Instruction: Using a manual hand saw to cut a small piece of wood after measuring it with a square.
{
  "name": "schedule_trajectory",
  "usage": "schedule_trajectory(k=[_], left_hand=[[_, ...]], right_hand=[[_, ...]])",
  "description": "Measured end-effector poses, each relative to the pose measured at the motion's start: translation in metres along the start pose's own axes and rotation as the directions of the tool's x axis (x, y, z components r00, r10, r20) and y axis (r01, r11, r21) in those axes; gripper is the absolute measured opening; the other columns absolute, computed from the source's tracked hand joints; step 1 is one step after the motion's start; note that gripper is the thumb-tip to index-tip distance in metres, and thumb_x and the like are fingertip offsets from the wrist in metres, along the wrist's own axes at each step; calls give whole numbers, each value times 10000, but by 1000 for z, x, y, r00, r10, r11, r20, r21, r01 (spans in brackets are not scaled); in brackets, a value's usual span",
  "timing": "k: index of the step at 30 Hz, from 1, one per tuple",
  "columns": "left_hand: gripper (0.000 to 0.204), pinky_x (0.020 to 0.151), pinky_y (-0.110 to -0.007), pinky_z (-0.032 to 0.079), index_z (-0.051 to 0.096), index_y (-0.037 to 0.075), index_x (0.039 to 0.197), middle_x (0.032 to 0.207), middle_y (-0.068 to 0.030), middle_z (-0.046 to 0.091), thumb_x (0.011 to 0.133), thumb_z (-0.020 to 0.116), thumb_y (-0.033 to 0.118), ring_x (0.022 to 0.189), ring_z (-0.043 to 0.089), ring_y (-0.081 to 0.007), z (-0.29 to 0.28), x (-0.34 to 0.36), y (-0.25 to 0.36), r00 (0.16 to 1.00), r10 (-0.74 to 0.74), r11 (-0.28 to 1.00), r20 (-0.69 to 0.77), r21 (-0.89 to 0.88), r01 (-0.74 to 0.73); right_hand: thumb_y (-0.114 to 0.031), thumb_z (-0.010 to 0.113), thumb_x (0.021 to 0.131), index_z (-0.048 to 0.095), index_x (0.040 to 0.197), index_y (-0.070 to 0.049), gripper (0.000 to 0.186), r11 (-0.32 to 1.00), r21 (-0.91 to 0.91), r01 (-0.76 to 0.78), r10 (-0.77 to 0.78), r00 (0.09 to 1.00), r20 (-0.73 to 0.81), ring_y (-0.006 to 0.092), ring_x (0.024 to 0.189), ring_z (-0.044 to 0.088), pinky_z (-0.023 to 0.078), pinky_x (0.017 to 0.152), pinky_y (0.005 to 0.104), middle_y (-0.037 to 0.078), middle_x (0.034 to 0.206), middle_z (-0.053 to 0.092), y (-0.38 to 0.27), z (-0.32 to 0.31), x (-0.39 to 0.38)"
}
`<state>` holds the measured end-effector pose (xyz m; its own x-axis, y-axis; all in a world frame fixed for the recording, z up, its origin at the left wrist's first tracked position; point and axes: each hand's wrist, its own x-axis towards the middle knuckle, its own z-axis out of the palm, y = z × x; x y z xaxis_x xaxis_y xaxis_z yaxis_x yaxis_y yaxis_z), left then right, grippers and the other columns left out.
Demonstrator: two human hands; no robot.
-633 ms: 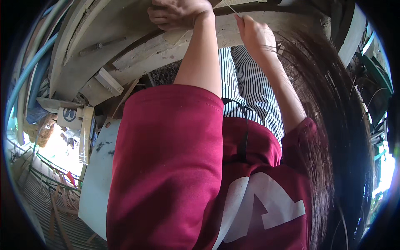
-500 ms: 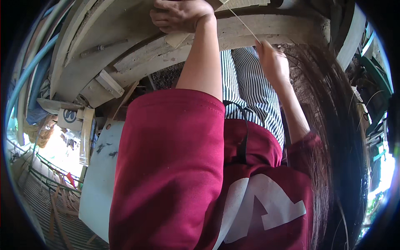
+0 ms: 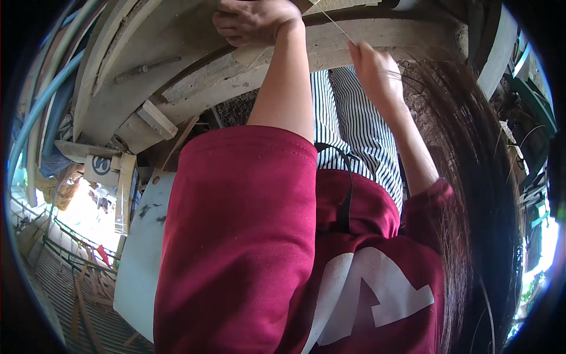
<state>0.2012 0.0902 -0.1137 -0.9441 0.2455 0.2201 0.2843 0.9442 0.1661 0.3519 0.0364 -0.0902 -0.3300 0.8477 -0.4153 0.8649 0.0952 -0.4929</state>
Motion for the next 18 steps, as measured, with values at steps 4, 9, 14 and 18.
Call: schedule_trajectory(k=[4,9,14,18], left_hand=[[327,813,-430,337,494,91,1020,1039,-116,483,696,458,105,998,448,-276,4,3,-2,1000,-1,1000,-32,-5,1],[317,796,-409,350,499,98,1014,1032,-110,485,700,463,117,970,466,-269,1,-3,7,999,-30,1000,34,4,30],[315,797,-406,351,498,100,1018,1033,-111,485,705,462,123,968,468,-272,1,2,3,999,-22,998,35,60,20],[318,820,-410,339,489,102,1030,1049,-115,478,714,461,122,987,459,-274,-3,1,5,999,-9,1000,41,22,8]], right_hand=[[-285,434,885,551,746,-48,298,996,-3,-92,93,995,49,279,468,565,448,445,384,144,514,536,20,-8,-45],[-318,425,881,547,708,-42,348,998,-57,-19,19,1000,5,327,541,570,457,492,405,170,587,558,-5,-9,8],[-330,412,883,544,709,-35,367,992,-72,107,-112,992,-58,348,574,564,453,519,429,175,604,557,-11,-7,23],[-321,417,884,556,726,-38,353,996,55,73,-68,994,-91,332,561,570,447,512,423,168,602,560,13,-21,-14]])
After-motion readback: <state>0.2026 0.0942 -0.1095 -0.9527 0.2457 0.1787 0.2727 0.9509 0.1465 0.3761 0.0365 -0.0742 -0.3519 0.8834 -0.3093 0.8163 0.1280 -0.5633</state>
